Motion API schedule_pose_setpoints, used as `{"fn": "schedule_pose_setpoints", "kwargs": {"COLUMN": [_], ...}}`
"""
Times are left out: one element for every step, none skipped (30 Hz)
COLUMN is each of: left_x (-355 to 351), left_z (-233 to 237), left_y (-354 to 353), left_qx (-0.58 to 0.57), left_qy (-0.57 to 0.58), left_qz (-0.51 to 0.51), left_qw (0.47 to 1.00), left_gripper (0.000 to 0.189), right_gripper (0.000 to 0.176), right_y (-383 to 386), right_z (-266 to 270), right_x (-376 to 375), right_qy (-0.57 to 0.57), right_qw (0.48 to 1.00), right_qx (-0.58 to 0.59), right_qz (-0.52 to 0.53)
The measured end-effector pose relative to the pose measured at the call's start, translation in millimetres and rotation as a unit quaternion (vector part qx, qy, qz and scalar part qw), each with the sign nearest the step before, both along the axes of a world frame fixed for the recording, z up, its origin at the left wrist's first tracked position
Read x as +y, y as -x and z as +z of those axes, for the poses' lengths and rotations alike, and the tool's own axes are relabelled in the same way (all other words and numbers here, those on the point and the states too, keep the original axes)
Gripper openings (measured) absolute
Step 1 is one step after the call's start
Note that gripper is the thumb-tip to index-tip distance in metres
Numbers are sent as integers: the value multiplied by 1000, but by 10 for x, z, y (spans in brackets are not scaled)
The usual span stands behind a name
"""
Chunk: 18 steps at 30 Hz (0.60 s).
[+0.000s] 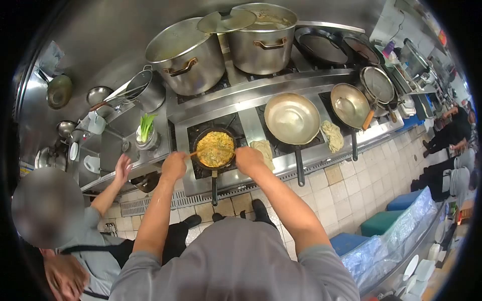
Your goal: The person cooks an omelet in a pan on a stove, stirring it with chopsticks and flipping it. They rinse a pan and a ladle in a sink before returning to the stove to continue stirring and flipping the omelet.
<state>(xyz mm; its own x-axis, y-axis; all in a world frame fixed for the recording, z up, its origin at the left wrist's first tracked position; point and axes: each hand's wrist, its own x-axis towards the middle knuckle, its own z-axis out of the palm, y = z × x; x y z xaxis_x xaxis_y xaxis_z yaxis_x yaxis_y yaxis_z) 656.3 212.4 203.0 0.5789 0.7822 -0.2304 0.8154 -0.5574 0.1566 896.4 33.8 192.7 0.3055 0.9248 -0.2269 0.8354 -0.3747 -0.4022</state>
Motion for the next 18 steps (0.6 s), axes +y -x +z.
{"fn": "schedule_pose_setpoints", "kwargs": {"left_x": [-11, -19, -8, 11, 25, 4, -34, -90, -183, -285, -313, -288, -249, -223, -233, -235, -242, -261], "left_z": [-54, -105, -137, -163, -193, -176, -139, -137, -168, -190, -192, -271, -387, -496, -465, -371, -283, -185], "left_y": [-43, -78, -122, -140, -110, -77, -56, -36, -74, -198, -345, -451, -558, -596, -582, -570, -546, -514], "left_qx": [-49, -50, -28, -4, 22, 23, -7, -35, -30, -68, -112, -114, -60, -5, -4, -11, -16, -15], "left_qy": [-17, -17, -17, -18, -17, -18, -20, -19, -15, -13, -15, -18, -16, -12, -12, -11, -9, -9], "left_qz": [-5, -10, 4, 19, 37, 40, 41, 44, 51, 18, -17, -16, 2, 20, 20, 22, 24, 23], "left_qw": [999, 999, 999, 1000, 999, 999, 999, 998, 998, 997, 993, 993, 998, 1000, 1000, 1000, 1000, 1000], "left_gripper": [33, 33, 32, 30, 28, 28, 28, 27, 27, 27, 27, 27, 30, 34, 34, 34, 34, 34], "right_gripper": [22, 22, 21, 23, 23, 23, 24, 24, 25, 25, 25, 25, 25, 25, 25, 25, 25, 25], "right_y": [21, 37, 21, -3, -45, -112, -181, -233, -251, -229, -218, -201, -183, -189, -186, -202, -223, -269], "right_z": [-173, -331, -325, -329, -341, -255, -153, -37, 68, 101, 39, -71, -119, -172, -120, 0, 59, 25], "right_x": [46, 120, 166, 99, -16, -150, -219, -247, -284, -313, -250, -144, -81, -81, -124, -176, -211, -221], "right_qy": [3, 25, 45, 34, 33, 13, -7, -7, -17, -26, -27, 13, 52, 66, 65, 69, 73, 72], "right_qw": [1000, 999, 998, 998, 998, 998, 999, 999, 997, 994, 994, 997, 997, 996, 996, 996, 996, 996], "right_qx": [1, 0, -2, 20, 21, 20, 19, 20, 31, 42, 42, 10, -23, -25, -25, -32, -38, -38], "right_qz": [-5, -22, -39, -56, -55, -53, -51, -45, -69, -95, -93, -71, -50, -45, -46, -38, -31, -32]}}
